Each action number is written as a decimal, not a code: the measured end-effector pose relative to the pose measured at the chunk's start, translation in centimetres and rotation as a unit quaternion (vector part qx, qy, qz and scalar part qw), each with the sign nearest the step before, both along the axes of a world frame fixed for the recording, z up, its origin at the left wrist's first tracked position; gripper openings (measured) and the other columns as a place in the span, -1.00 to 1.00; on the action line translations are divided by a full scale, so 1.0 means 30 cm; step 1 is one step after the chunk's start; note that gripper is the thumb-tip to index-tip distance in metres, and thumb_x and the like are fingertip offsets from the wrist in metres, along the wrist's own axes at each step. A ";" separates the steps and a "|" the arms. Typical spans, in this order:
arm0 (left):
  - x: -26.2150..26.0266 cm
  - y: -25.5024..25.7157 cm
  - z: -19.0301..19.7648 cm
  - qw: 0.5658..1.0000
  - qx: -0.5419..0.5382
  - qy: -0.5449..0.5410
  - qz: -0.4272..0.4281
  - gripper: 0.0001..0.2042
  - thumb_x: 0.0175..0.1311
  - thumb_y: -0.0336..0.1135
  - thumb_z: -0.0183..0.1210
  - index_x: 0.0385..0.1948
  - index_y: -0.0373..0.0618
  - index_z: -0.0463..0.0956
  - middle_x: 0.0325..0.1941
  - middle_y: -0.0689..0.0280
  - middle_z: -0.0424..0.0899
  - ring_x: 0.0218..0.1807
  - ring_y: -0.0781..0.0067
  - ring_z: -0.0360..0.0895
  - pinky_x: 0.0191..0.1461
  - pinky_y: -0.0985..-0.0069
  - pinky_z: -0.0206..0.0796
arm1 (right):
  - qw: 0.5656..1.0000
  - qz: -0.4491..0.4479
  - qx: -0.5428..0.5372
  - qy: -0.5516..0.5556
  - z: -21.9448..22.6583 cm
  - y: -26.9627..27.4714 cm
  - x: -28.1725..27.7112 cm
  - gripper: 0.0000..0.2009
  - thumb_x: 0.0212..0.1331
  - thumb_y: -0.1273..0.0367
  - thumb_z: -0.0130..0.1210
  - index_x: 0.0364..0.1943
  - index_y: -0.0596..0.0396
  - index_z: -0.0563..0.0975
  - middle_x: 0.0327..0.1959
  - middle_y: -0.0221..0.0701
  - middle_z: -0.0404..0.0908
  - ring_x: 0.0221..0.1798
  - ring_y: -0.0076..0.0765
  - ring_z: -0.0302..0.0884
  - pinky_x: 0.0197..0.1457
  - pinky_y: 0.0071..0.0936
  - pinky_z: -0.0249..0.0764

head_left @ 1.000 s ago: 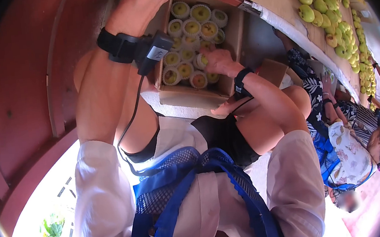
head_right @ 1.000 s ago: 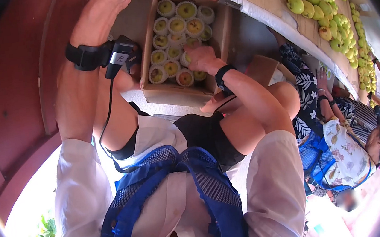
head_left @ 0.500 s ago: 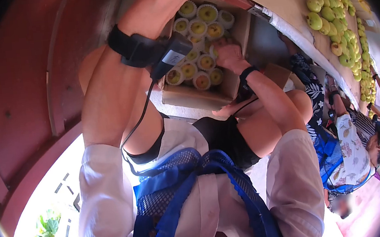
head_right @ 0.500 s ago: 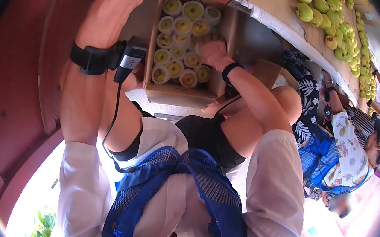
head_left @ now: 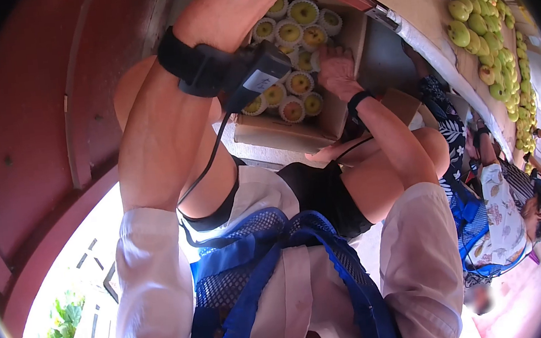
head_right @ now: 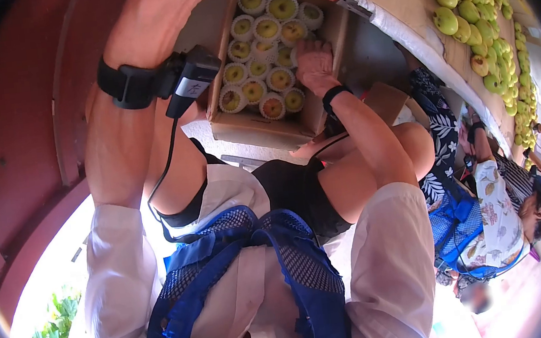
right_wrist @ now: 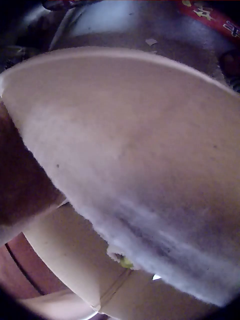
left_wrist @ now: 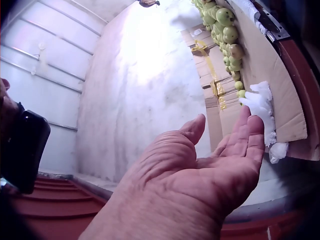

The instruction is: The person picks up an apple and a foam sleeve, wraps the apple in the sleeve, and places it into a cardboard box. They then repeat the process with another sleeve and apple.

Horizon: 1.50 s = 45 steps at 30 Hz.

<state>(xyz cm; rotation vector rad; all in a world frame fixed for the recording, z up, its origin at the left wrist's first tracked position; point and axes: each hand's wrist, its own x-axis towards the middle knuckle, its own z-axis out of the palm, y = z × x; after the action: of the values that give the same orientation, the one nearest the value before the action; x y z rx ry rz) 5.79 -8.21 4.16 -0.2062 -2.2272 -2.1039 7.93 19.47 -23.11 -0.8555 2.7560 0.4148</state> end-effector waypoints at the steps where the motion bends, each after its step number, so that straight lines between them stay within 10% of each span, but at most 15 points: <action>1: -0.001 -0.005 0.003 1.000 0.000 0.001 0.002 -0.54 0.40 -0.16 0.25 0.07 -0.43 0.42 -0.14 0.20 0.58 -0.13 0.48 0.54 -0.11 0.52 0.42 | 1.000 -0.001 0.001 0.007 -0.005 0.003 -0.004 -0.49 -0.07 0.34 0.27 0.06 0.11 0.46 -0.03 -0.16 0.61 0.09 -0.05 0.51 0.22 -0.11 0.31; 17: 0.009 -0.037 0.033 1.000 0.005 0.005 0.001 -0.59 0.42 -0.16 0.22 0.03 -0.39 0.47 -0.17 0.24 0.60 -0.13 0.50 0.55 -0.10 0.53 0.42 | 0.985 0.003 0.165 -0.044 -0.045 0.010 -0.043 -0.27 0.22 0.25 0.06 0.44 0.37 0.15 0.53 0.10 0.12 0.62 0.21 -0.09 0.63 0.05 -0.20; 45: 0.005 0.023 0.089 0.998 0.027 -0.061 0.013 -0.40 0.41 -0.07 0.22 0.30 -0.35 0.33 0.20 0.09 0.61 0.17 0.36 0.61 0.05 0.52 0.41 | 0.970 0.035 0.239 -0.005 0.020 -0.004 0.023 -0.39 0.35 0.33 -0.15 0.42 0.46 0.19 0.45 0.28 0.20 0.56 0.39 0.00 0.57 0.27 -0.27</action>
<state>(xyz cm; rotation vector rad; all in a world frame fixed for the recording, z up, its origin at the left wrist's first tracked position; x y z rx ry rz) 5.93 -7.54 6.84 -0.0460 -2.2202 -2.2166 8.61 19.36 -22.50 -0.8188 2.4505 1.0301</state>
